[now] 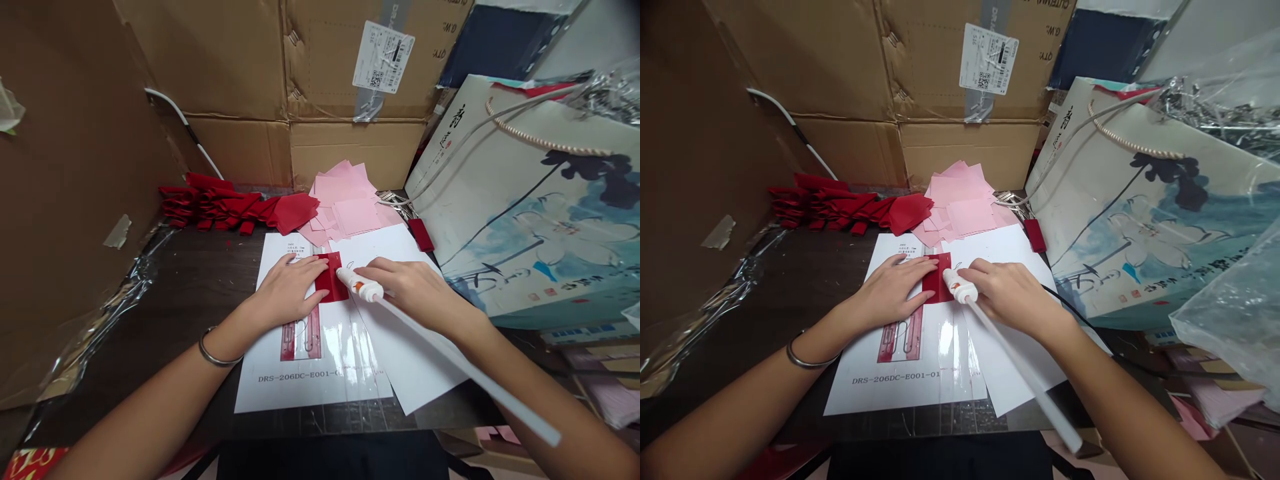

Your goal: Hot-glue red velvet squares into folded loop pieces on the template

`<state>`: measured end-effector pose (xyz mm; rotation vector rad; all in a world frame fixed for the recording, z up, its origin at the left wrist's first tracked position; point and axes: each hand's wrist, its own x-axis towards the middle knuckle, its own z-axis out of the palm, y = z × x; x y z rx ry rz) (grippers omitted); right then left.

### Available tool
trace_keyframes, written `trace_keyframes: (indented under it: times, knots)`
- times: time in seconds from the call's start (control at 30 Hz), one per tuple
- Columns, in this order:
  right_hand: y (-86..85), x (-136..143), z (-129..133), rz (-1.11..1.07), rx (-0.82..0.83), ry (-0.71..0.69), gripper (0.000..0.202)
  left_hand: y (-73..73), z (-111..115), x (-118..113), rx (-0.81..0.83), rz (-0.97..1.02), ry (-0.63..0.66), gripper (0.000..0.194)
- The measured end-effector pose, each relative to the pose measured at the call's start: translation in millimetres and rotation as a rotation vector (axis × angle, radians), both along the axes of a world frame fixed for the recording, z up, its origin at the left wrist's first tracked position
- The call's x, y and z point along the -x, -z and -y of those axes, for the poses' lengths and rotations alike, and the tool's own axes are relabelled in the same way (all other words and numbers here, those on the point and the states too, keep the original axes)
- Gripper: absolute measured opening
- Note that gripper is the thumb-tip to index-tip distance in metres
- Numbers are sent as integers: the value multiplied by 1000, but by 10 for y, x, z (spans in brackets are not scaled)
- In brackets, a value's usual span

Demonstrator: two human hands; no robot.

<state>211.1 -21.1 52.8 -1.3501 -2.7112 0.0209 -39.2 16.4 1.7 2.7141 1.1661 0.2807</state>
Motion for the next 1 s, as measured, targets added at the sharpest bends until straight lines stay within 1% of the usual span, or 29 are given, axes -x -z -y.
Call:
trace_keyframes:
  times: [0.07,0.17,0.37,0.57,0.67,0.77,0.83,0.9,1.0]
  knots:
    - [0,53,23,78,-49,-36,44,11,-4,1,-4,6,1,51]
    - [31,93,62,151,-119,-96,45,22,-8,6,-7,12,2,52]
    - [57,73,139,202,-169,-156,42,21,-6,19,-5,22,2,51]
    - [59,80,199,182,-176,-187,43,17,-1,13,-8,24,8,51]
    - [88,45,237,93,-195,-178,47,11,1,10,-5,18,-2,51]
    - [115,-16,278,-101,-155,-92,51,16,-2,13,-1,20,-2,52]
    - [119,-45,287,-280,-75,18,44,25,-4,19,-3,28,6,52]
    - [121,-55,265,-467,17,178,34,35,-6,25,-5,37,11,52]
    - [177,-47,174,-643,115,452,30,43,-9,30,-1,42,11,51]
